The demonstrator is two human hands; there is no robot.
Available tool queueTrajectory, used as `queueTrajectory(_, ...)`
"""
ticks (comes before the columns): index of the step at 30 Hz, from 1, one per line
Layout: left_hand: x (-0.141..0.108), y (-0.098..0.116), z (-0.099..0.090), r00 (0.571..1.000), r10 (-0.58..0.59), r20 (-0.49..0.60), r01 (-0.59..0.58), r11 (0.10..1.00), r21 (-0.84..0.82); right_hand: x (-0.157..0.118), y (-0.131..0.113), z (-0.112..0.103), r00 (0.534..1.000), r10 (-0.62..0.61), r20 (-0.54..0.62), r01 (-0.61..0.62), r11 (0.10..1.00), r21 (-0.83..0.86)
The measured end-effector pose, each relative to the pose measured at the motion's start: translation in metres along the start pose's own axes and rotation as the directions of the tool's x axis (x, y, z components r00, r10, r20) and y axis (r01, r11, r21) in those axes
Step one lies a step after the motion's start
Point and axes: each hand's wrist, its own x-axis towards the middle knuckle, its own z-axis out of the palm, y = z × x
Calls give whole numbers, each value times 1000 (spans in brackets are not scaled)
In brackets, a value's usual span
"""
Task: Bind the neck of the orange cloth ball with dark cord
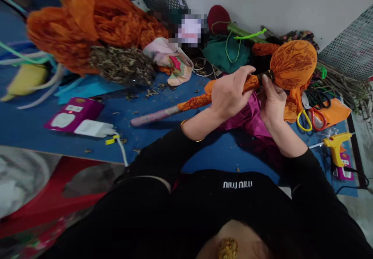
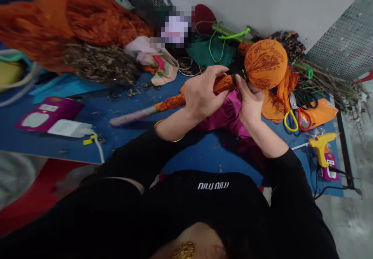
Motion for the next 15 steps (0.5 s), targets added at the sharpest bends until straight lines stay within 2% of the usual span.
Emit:
queueTrajectory(2,4,0,-8,999,1,44,-1,1000,6,-1,-5,4,1000,11,-27,-10,999,52)
queueTrajectory(4,11,-4,-19,986,-33,162,29,999,29,0,-6,6,999,13,-37,-11,998,62)
queueTrajectory(6,20,-13,-31,937,-62,344,49,998,47,3,-3,4,1000,8,-30,-7,1000,29)
queueTrajectory(8,29,-26,-42,861,-54,505,41,998,38,9,5,-1,1000,-4,-18,4,1000,-4)
queueTrajectory(11,34,-46,-55,780,-62,623,82,997,-3,18,20,-9,1000,-23,13,23,1000,-5)
queueTrajectory(12,34,-50,-59,797,-66,600,97,995,-20,20,25,-11,999,-34,23,34,999,-4)
queueTrajectory(13,34,-53,-62,843,-69,533,129,989,-77,22,29,-13,999,-44,32,44,999,-9)
queueTrajectory(15,33,-52,-65,914,-64,401,195,935,-295,23,35,-15,997,-61,38,62,997,-36)
